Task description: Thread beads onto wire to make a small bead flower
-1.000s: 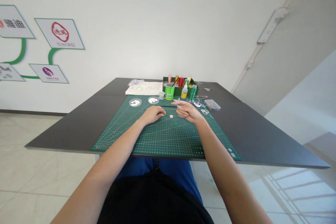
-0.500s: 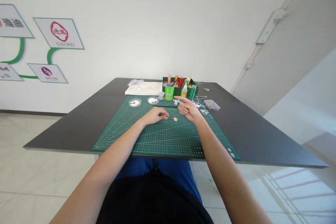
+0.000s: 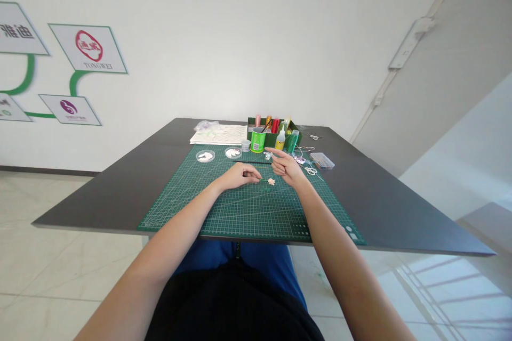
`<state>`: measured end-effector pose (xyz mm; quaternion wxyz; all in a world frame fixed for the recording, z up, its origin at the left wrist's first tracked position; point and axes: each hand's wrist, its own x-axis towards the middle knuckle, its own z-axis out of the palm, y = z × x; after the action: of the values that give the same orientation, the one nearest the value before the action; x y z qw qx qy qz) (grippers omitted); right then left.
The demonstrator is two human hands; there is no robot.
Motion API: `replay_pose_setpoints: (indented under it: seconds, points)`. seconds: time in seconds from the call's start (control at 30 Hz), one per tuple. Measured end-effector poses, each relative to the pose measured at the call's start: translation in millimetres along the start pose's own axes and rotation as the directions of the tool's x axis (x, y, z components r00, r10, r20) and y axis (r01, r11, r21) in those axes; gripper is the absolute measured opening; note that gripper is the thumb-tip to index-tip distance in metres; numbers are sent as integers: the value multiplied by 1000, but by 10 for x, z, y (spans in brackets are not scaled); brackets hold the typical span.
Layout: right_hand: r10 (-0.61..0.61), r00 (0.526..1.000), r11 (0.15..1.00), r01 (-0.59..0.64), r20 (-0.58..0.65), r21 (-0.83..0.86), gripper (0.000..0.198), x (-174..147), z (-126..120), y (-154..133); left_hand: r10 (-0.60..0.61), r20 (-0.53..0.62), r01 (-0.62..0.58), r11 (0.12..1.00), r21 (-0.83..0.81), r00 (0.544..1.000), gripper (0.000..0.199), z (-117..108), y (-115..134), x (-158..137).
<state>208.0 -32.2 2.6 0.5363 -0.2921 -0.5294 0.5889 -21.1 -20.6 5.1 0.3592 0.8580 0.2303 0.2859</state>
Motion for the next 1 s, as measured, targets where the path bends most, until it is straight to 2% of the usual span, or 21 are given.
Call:
replay_pose_setpoints:
  seconds: [0.27,0.6,1.0]
  points:
    - [41,997,997,-45,-67,-61,57,13,-27,29,-9,-57,3,995,-99,998,25,-15,42,-5]
    - [101,987,966,-126,-122,-225,59,26,-40,82,-31,-160,13,993,-117,987,27,-35,25,10]
    - [183,968,929,-227,-170,-293,55,71,-93,182,-63,-335,20,991,-129,940,27,-77,-66,42]
